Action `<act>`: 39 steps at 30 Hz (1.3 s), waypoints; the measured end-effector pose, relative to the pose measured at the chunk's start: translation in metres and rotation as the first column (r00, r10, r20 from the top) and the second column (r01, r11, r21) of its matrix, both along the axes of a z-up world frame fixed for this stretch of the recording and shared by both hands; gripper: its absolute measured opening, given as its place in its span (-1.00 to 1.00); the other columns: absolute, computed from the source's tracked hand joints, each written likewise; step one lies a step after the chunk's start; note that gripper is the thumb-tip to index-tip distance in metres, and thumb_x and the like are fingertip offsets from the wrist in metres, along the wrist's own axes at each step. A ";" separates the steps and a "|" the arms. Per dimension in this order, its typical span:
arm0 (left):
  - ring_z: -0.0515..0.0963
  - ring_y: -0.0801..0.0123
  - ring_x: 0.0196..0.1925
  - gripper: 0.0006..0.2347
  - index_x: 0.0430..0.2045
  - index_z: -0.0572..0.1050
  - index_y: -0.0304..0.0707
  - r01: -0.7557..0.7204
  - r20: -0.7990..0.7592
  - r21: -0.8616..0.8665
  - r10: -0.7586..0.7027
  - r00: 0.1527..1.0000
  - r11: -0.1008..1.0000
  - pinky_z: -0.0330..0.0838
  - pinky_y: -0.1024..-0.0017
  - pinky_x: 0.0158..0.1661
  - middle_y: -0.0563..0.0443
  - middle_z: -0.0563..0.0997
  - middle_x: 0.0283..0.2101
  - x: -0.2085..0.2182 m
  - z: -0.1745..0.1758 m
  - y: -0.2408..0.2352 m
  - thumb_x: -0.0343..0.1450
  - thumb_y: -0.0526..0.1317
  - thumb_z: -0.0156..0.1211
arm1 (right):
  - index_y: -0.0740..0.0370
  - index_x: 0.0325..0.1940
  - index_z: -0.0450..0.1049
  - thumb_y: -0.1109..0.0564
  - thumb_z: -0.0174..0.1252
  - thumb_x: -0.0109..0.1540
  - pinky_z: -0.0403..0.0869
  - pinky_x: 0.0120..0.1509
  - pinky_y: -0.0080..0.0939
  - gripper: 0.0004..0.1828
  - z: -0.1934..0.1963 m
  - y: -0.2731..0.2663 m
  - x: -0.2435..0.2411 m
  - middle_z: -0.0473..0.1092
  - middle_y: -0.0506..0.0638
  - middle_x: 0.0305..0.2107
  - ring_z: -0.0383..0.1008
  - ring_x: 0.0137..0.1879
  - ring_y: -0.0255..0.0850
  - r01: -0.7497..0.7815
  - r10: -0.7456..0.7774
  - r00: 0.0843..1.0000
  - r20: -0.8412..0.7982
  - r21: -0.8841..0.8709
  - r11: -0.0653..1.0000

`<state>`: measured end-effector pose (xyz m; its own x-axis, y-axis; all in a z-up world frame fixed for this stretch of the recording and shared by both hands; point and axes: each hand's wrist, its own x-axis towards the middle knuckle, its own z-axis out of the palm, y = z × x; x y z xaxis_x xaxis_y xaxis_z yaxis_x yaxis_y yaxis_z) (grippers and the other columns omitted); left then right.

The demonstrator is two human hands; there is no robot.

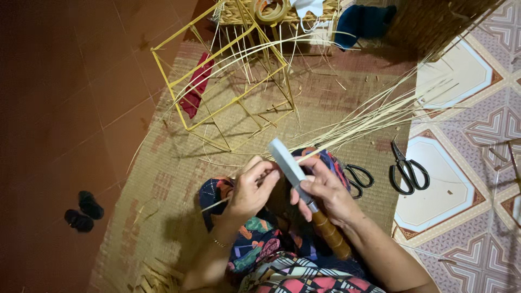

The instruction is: The person sits on a mat and uses a knife to shave thin strips from bamboo stalks. They repeatedly hold a stalk, shave it with the knife, and place the resulting strip onto a yellow metal frame. Scissors are also used to trim the strips.

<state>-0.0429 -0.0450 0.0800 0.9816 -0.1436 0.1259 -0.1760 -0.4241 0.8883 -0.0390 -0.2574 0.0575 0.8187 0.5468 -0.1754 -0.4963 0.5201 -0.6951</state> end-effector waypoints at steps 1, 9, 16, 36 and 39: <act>0.49 0.52 -0.36 -0.93 -0.26 0.55 -0.37 0.006 -0.065 -0.031 -0.008 0.998 0.999 0.41 0.52 -0.33 0.02 0.47 -0.32 0.002 -0.004 -0.002 0.45 -0.35 0.20 | 0.26 0.29 0.19 0.18 0.05 0.27 0.43 -0.58 -0.25 -0.50 0.000 0.001 0.000 0.46 0.21 -0.47 0.44 -0.63 -0.16 -0.015 0.015 1.000 -0.010 -0.009 1.000; 0.41 0.63 -0.33 -0.97 -0.33 0.53 -0.39 0.087 -0.119 -0.175 -0.109 0.987 0.981 0.33 0.61 -0.33 0.11 0.50 -0.31 0.006 -0.036 0.030 0.48 -0.38 0.19 | 0.37 0.15 0.23 0.23 0.03 0.32 0.41 -0.61 -0.27 -0.67 -0.021 -0.029 0.017 0.48 0.21 -0.48 0.44 -0.63 -0.19 0.165 -0.163 0.985 0.050 -0.050 0.985; 0.37 0.67 -0.36 -0.94 -0.29 0.54 -0.43 0.028 -0.239 -0.216 -0.081 0.968 0.976 0.27 0.63 -0.36 0.15 0.50 -0.36 0.008 -0.057 0.040 0.48 -0.37 0.19 | 0.37 0.26 0.23 0.25 0.04 0.28 0.41 -0.63 -0.26 -0.55 -0.014 -0.033 0.020 0.49 0.22 -0.49 0.44 -0.62 -0.20 0.081 -0.081 0.997 0.013 -0.014 0.997; 0.39 0.60 -0.37 -0.92 -0.29 0.58 -0.37 -0.041 -0.356 -0.043 0.024 0.934 0.998 0.29 0.59 -0.34 0.14 0.48 -0.41 -0.002 -0.058 0.101 0.48 -0.32 0.19 | 0.27 0.25 0.21 0.24 0.05 0.31 0.41 -0.60 -0.27 -0.58 -0.019 -0.073 0.030 0.47 0.20 -0.46 0.41 -0.61 -0.21 0.353 -0.352 0.935 0.052 -0.013 0.936; 0.45 0.65 -0.34 -0.89 -0.20 0.56 -0.33 -0.037 -0.366 -0.094 0.000 0.931 0.995 0.36 0.62 -0.32 0.20 0.53 -0.39 0.000 -0.056 0.096 0.46 -0.31 0.17 | 0.26 0.24 0.20 0.24 0.05 0.28 0.41 -0.63 -0.27 -0.57 -0.020 -0.067 0.028 0.47 0.20 -0.48 0.42 -0.63 -0.20 0.332 -0.330 0.942 0.057 -0.020 0.943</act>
<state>-0.0427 0.0508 0.0241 0.9648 -0.1297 -0.2288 0.1751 -0.3323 0.9268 -0.0106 -0.3245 0.0372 0.9611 0.2385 -0.1392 -0.2620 0.6279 -0.7328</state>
